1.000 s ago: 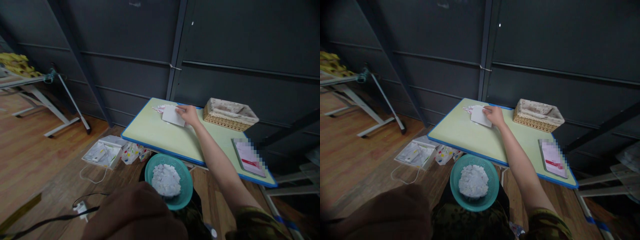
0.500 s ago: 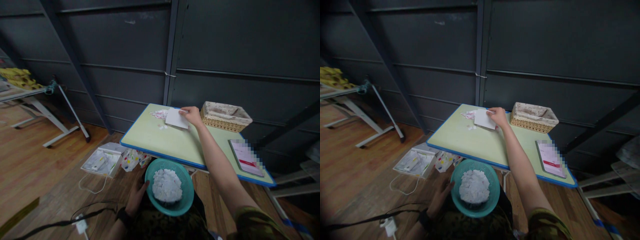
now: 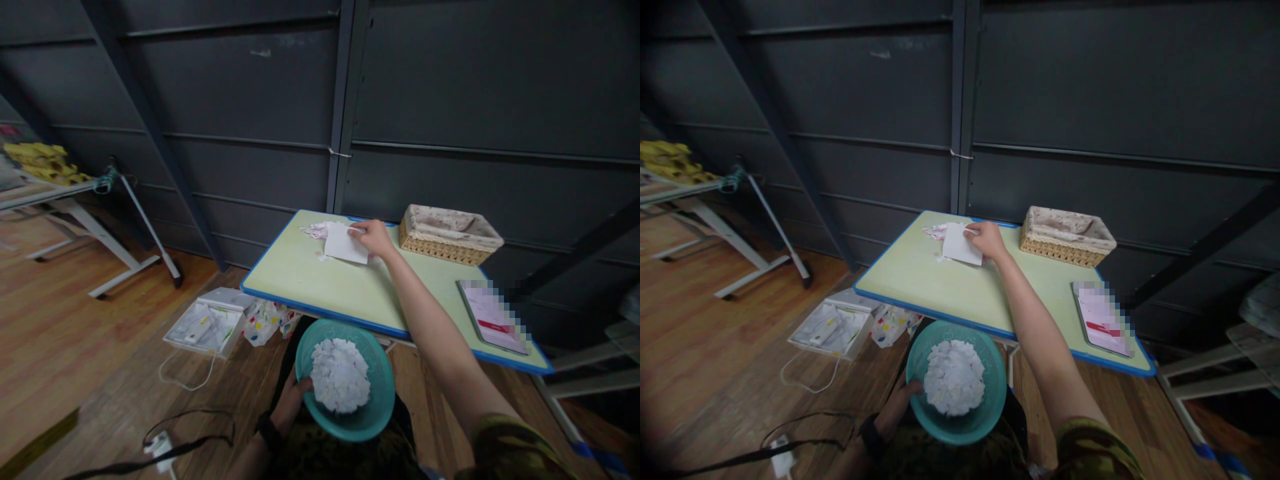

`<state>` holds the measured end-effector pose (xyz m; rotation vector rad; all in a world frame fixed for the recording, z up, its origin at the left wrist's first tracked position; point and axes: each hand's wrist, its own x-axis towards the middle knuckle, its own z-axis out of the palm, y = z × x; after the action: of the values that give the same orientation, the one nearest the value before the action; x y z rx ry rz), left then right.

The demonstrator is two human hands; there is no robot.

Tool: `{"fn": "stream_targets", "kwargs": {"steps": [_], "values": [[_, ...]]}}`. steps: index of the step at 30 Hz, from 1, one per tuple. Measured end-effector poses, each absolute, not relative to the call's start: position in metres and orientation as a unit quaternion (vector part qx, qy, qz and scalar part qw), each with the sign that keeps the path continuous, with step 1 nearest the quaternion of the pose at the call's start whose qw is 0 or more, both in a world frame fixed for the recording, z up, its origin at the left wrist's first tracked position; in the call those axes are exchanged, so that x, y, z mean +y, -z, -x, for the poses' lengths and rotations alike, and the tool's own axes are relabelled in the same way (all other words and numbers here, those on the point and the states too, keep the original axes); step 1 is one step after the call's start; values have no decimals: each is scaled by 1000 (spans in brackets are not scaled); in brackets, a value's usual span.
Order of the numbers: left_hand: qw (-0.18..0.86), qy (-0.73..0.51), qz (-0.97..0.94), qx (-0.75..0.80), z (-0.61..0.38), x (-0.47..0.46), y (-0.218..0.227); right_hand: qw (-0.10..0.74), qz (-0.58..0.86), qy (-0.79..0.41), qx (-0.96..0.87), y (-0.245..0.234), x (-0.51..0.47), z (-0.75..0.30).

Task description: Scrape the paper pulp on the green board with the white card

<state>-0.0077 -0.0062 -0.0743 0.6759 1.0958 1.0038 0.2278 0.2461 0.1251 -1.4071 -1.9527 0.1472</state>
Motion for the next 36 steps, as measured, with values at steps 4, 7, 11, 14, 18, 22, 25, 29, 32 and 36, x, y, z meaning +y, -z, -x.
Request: {"fn": "stream_targets", "kwargs": {"steps": [4, 7, 11, 14, 18, 22, 25, 29, 32, 36], "values": [[698, -459, -279, 474, 4, -11, 84, 333, 545, -50, -768, -124, 246, -228], [701, -472, -263, 466, 5, -14, 93, 315, 563, -26, -764, -126, 244, -226], [683, -511, -226, 470, 8, -16, 101, 302, 583, 17, -754, -130, 241, -224], [669, -522, -211, 485, 10, -18, 104, 321, 585, 15, -744, -132, 239, -224], [672, -523, -217, 477, 13, -18, 110, 340, 564, -17, -752, -131, 239, -223], [676, -525, -229, 465, 14, -16, 117, 347, 533, -55, -769, -129, 240, -219], [679, -523, -233, 460, 14, -16, 119, 334, 516, -84, -784, -132, 239, -219], [676, -520, -236, 465, 15, -16, 116, 333, 514, -98, -785, -137, 238, -223], [674, -522, -244, 463, 15, -15, 114, 318, 511, -131, -787, -139, 239, -227], [675, -524, -238, 461, 14, -15, 113, 368, 531, -137, -751, -140, 243, -239]]}}
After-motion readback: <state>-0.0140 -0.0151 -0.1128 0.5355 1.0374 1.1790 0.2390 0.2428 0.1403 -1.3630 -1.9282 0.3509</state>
